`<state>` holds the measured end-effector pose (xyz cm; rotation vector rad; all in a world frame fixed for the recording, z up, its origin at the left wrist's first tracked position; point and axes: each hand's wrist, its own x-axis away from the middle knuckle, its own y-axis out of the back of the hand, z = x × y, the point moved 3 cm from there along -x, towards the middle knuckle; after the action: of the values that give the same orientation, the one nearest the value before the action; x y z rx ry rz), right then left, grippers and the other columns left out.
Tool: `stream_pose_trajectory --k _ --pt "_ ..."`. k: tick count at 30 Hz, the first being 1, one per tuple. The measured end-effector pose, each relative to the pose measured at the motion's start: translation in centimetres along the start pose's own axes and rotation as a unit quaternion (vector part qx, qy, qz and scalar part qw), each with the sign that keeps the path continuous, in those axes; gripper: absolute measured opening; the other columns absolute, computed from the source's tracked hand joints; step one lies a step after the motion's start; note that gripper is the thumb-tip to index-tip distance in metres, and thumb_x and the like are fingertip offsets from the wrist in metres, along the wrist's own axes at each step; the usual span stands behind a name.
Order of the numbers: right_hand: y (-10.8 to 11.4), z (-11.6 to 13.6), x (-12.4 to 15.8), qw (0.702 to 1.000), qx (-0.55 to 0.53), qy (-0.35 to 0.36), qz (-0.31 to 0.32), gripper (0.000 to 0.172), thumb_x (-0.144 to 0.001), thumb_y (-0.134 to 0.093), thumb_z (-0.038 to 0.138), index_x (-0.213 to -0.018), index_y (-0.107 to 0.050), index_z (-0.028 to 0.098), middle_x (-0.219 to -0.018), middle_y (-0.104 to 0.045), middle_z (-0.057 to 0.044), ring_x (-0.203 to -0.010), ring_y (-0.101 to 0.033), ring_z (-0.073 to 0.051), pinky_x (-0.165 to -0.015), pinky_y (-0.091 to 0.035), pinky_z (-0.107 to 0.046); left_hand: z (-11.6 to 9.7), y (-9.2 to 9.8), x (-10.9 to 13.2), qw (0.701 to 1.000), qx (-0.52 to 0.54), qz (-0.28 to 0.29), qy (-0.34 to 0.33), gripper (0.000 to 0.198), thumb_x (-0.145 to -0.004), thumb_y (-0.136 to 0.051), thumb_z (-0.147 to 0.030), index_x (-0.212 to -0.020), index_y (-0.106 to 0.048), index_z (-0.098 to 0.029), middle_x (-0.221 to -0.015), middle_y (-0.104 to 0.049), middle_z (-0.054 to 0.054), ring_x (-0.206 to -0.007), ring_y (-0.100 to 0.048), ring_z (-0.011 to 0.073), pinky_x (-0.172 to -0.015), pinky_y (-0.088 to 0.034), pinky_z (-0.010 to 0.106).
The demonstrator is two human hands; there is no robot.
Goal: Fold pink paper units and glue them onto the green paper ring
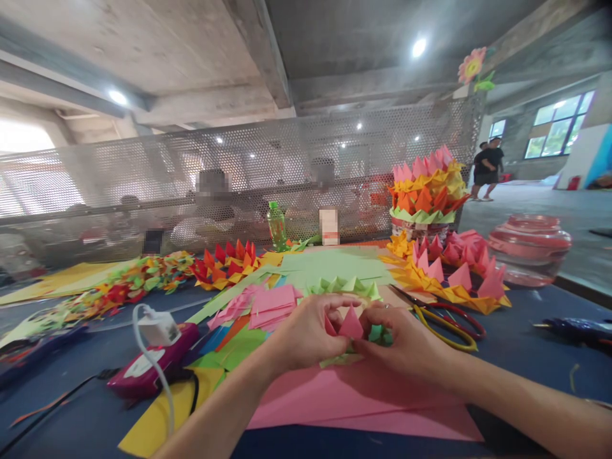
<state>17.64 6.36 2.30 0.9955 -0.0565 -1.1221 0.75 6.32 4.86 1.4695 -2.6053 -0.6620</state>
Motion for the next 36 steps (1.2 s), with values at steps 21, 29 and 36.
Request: stream_pose_trajectory --k 21,29,36 --pt "0.5 0.1 -0.1 1.0 0.013 -0.01 0.0 0.011 -0.08 -0.063 0.02 -0.07 -0.062 0.018 -0.069 -0.065 -0.001 -0.068 -0.057 -0.016 -0.063 -0.041 -0.026 -0.4 0.4 0.2 0.998 -0.068 -0.001 -0.002 0.028 -0.066 -0.057 -0.009 -0.091 -0.067 -0.014 -0.071 -0.059 -0.003 -0.064 -0.05 0.0103 -0.057 -0.035 0.019" --pt "0.4 0.5 -0.2 1.0 0.002 0.03 0.001 0.005 -0.082 -0.062 0.02 -0.081 -0.068 0.019 -0.08 -0.07 -0.001 -0.077 -0.06 -0.018 -0.07 -0.042 -0.028 -0.4 0.3 0.1 0.998 -0.063 0.0 -0.007 0.029 -0.063 -0.058 -0.007 -0.089 -0.069 -0.015 -0.074 -0.062 -0.002 -0.069 -0.053 0.0118 -0.061 -0.039 0.02" --pt "0.3 0.7 -0.2 0.999 -0.011 0.046 -0.005 0.013 -0.079 -0.059 0.011 -0.08 -0.067 0.021 -0.076 -0.069 0.002 -0.073 -0.059 -0.015 -0.069 -0.042 -0.025 -0.4 0.2 0.1 0.997 -0.073 -0.006 -0.011 0.029 -0.064 -0.059 -0.006 -0.089 -0.071 -0.017 -0.075 -0.064 -0.003 -0.07 -0.055 0.0122 -0.064 -0.042 0.02"
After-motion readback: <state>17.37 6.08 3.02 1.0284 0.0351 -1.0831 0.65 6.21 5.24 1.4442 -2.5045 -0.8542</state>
